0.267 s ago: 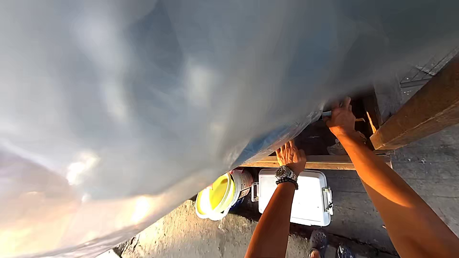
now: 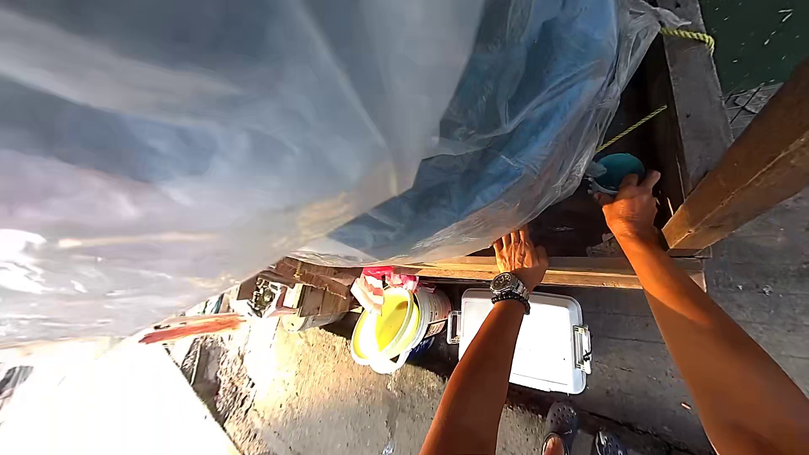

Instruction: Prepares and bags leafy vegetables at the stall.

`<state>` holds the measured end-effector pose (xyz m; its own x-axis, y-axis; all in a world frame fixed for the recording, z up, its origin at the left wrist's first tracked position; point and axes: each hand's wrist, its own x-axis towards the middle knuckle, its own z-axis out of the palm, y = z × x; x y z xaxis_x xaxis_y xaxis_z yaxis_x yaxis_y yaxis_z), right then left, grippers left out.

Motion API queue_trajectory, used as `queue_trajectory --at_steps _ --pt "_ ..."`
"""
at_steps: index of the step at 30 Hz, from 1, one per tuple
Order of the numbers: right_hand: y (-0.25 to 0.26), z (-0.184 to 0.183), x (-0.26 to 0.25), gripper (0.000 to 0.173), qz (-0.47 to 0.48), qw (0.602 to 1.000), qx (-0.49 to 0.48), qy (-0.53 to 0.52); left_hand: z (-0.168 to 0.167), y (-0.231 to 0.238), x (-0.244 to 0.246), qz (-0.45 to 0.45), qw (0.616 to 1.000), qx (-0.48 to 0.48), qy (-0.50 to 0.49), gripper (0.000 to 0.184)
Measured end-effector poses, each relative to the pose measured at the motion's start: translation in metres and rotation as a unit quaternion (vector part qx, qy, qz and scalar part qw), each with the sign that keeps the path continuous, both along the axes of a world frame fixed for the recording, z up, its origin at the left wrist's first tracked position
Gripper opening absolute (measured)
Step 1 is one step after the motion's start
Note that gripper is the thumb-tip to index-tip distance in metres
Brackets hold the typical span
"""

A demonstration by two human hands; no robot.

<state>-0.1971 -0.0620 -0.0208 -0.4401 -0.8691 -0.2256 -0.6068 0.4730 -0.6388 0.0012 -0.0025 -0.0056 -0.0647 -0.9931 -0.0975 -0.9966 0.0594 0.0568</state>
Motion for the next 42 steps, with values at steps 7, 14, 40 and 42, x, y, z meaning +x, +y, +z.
queue_trajectory --at_steps 7,14,40,42 --pt "0.015 0.001 -0.007 0.059 0.084 0.99 0.086 0.068 0.031 0.011 0.099 -0.194 0.98 0.03 0.039 0.05" --pt "0.029 -0.01 0.014 0.037 0.173 0.943 -0.219 0.182 0.019 0.024 0.185 -0.056 0.997 0.04 0.016 0.055" --pt "0.196 0.094 0.086 0.045 0.048 0.798 -0.002 -0.601 0.029 0.034 0.153 -0.06 0.99 0.089 0.088 0.06" --pt "0.249 0.103 0.114 0.047 0.028 0.796 -0.01 -0.604 0.028 0.078 0.146 -0.071 0.952 0.065 0.29 0.051"
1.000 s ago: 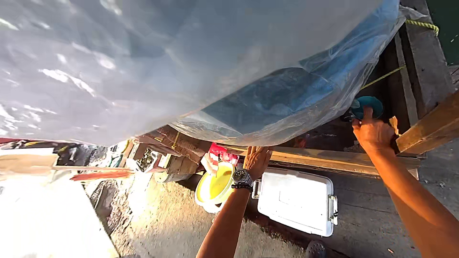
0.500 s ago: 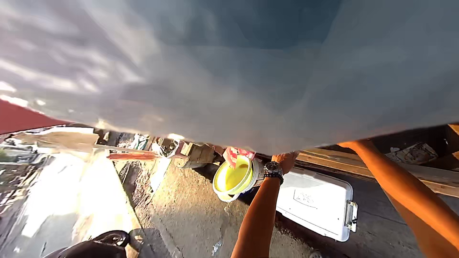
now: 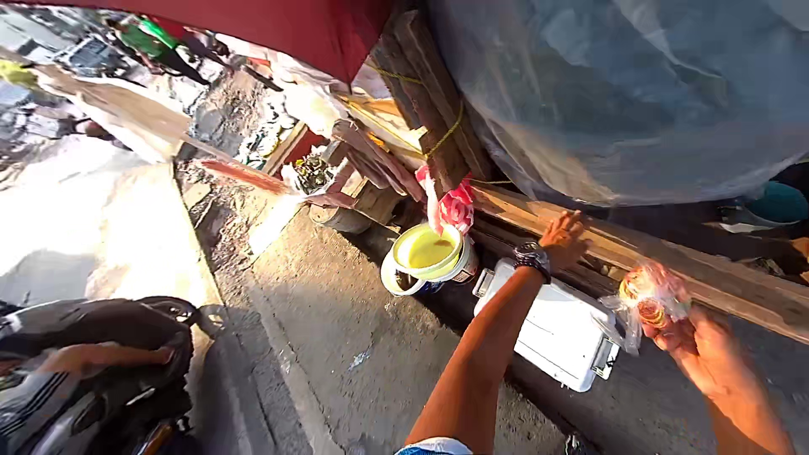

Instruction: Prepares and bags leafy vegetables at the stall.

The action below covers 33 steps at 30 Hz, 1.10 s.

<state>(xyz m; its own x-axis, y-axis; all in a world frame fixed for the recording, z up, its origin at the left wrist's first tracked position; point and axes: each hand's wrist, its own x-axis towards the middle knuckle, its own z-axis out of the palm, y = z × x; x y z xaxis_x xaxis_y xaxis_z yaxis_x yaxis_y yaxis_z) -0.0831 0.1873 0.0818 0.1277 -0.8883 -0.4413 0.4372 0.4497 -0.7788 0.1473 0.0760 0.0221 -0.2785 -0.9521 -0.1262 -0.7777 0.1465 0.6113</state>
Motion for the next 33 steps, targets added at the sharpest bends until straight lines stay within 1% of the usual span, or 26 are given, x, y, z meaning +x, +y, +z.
queue_trajectory --at_steps 1,2,3,4,5,6,7,8,9,11,12,13,15,16,17,18,19,20,22,23,25,27,29,31,33 --pt "0.026 0.003 0.017 0.048 -0.005 1.0 0.007 -0.008 0.009 0.036 -0.001 0.006 0.987 0.025 0.157 0.046" --pt "0.053 0.003 0.034 0.048 0.003 1.0 0.013 -0.021 0.027 0.081 0.0 0.013 0.947 0.084 0.31 0.045" --pt "0.081 0.002 0.052 0.047 0.018 0.999 0.021 -0.031 0.044 0.131 0.006 0.025 0.891 0.15 0.427 0.049" --pt "0.109 0.001 0.074 0.044 0.035 0.999 0.031 -0.027 0.052 0.18 0.016 0.043 0.836 0.199 0.51 0.052" --pt "0.139 0.002 0.099 0.037 0.054 0.998 0.041 -0.003 0.052 0.229 0.032 0.07 0.788 0.235 0.565 0.05" --pt "0.17 0.005 0.125 0.031 0.093 0.994 0.046 0.038 0.048 0.274 0.053 0.102 0.74 0.261 0.611 0.045" --pt "0.2 0.009 0.153 0.031 0.144 0.985 0.035 0.093 0.043 0.314 0.076 0.154 0.695 0.279 0.645 0.035" --pt "0.229 0.015 0.181 0.036 0.206 0.967 0.022 0.147 0.041 0.351 0.104 0.212 0.652 0.289 0.668 0.025" --pt "0.256 0.023 0.212 0.04 0.263 0.944 0.014 0.197 0.045 0.386 0.135 0.271 0.619 0.292 0.677 0.019" --pt "0.297 0.041 0.274 0.044 0.341 0.887 -0.024 0.31 0.06 0.443 0.202 0.374 0.571 0.283 0.674 0.012" --pt "0.31 0.05 0.302 0.051 0.36 0.866 -0.073 0.339 0.071 0.466 0.238 0.413 0.564 0.267 0.663 0.01" --pt "0.32 0.058 0.332 0.061 0.369 0.852 -0.137 0.345 0.084 0.487 0.274 0.442 0.57 0.245 0.648 0.008" --pt "0.328 0.073 0.396 0.081 0.395 0.824 -0.243 0.324 0.114 0.522 0.339 0.468 0.601 0.194 0.618 0.012" --pt "0.329 0.081 0.431 0.084 0.411 0.809 -0.288 0.306 0.13 0.537 0.367 0.465 0.622 0.161 0.608 0.017" --pt "0.329 0.09 0.464 0.076 0.421 0.795 -0.33 0.286 0.146 0.55 0.391 0.458 0.642 0.126 0.602 0.021" --pt "0.328 0.099 0.496 0.055 0.415 0.786 -0.376 0.262 0.161 0.562 0.413 0.449 0.658 0.089 0.597 0.025" --pt "0.325 0.111 0.526 0.033 0.402 0.786 -0.405 0.236 0.175 0.573 0.432 0.444 0.668 0.049 0.595 0.029" --pt "0.322 0.129 0.551 0.023 0.404 0.798 -0.397 0.205 0.186 0.584 0.449 0.439 0.668 0.01 0.601 0.032" --pt "0.318 0.165 0.59 0.021 0.427 0.837 -0.318 0.13 0.202 0.604 0.476 0.417 0.649 -0.054 0.634 0.041" --pt "0.318 0.18 0.608 0.019 0.434 0.855 -0.267 0.096 0.206 0.61 0.487 0.404 0.632 -0.079 0.656 0.045" --pt "0.32 0.195 0.639 0.017 0.437 0.872 -0.214 0.05 0.21 0.615 0.507 0.389 0.594 -0.112 0.695 0.049" --pt "0.318 0.198 0.668 0.017 0.443 0.874 -0.196 0.021 0.207 0.613 0.528 0.378 0.574 -0.131 0.714 0.048" --pt "0.31 0.198 0.697 0.015 0.459 0.871 -0.175 0.011 0.199 0.605 0.55 0.372 0.564 -0.139 0.724 0.044" --pt "0.296 0.192 0.729 0.014 0.479 0.862 -0.164 0.004 0.19 0.594 0.576 0.372 0.571 -0.136 0.719 0.04" --pt "0.279 0.181 0.765 0.012 0.503 0.847 -0.17 0.007 0.179 0.579 0.607 0.376 0.589 -0.124 0.704 0.04"
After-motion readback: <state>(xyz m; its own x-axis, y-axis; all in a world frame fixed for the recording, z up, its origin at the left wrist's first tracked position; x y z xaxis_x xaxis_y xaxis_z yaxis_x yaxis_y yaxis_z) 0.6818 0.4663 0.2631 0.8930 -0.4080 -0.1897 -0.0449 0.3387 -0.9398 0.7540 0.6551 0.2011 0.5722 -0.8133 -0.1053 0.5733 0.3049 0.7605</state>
